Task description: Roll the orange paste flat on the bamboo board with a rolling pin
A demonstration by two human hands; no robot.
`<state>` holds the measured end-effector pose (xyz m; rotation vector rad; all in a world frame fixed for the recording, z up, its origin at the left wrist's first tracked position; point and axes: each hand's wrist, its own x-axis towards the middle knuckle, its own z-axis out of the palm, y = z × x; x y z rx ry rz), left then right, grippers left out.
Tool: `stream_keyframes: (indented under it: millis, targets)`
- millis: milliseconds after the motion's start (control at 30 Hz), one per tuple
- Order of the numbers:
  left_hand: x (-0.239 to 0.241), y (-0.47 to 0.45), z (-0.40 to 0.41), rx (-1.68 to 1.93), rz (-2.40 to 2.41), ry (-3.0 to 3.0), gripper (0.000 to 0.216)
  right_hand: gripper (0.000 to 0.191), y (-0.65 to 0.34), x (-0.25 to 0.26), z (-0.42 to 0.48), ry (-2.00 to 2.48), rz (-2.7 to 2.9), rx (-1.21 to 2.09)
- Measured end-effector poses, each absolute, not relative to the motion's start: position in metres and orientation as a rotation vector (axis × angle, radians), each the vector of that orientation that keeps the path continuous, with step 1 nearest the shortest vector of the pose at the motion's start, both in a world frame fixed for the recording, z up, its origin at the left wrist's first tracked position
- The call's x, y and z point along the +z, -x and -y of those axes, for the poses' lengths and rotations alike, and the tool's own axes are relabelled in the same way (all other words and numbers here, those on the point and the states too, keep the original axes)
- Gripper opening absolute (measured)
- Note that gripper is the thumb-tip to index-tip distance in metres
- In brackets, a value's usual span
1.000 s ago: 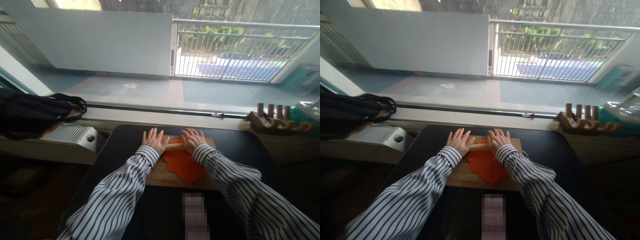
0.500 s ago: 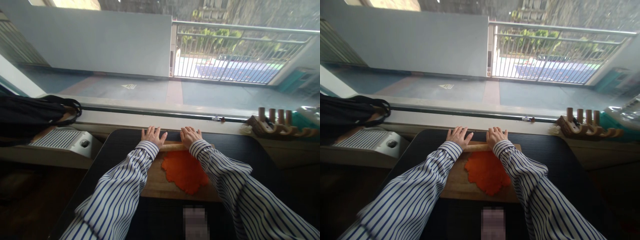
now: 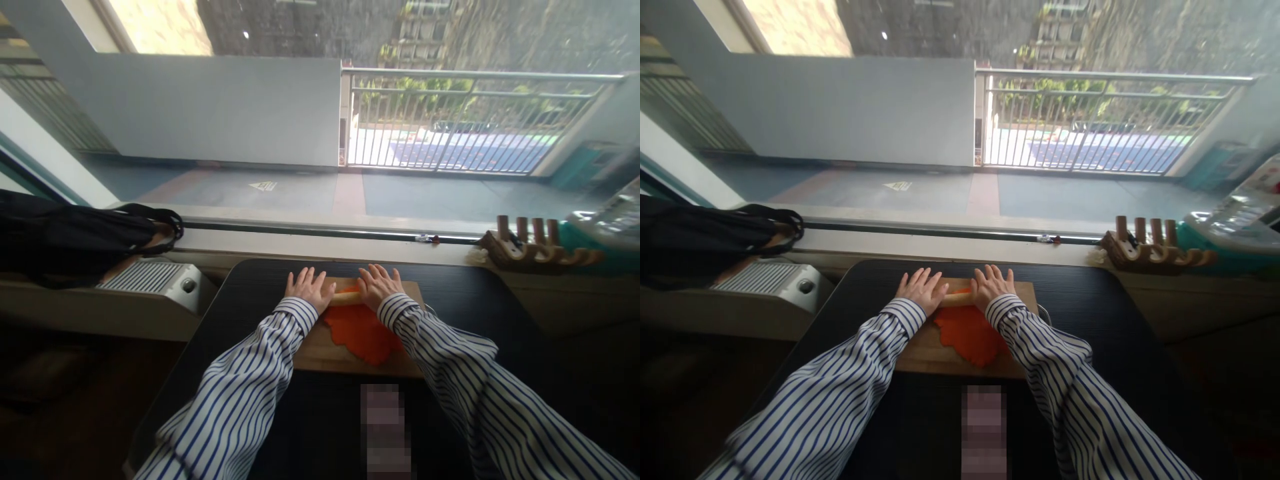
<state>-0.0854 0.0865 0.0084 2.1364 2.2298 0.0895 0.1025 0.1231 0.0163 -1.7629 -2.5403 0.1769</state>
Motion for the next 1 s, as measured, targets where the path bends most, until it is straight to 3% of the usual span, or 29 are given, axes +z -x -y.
stream_keyframes:
  millis: [1000]
  targets:
    - [-0.007, 0.075, 0.011, 0.281, -2.094, -2.436, 0.067, 0.055, -0.138, 0.001, -0.035, 1.414, 2.611, 0.06]
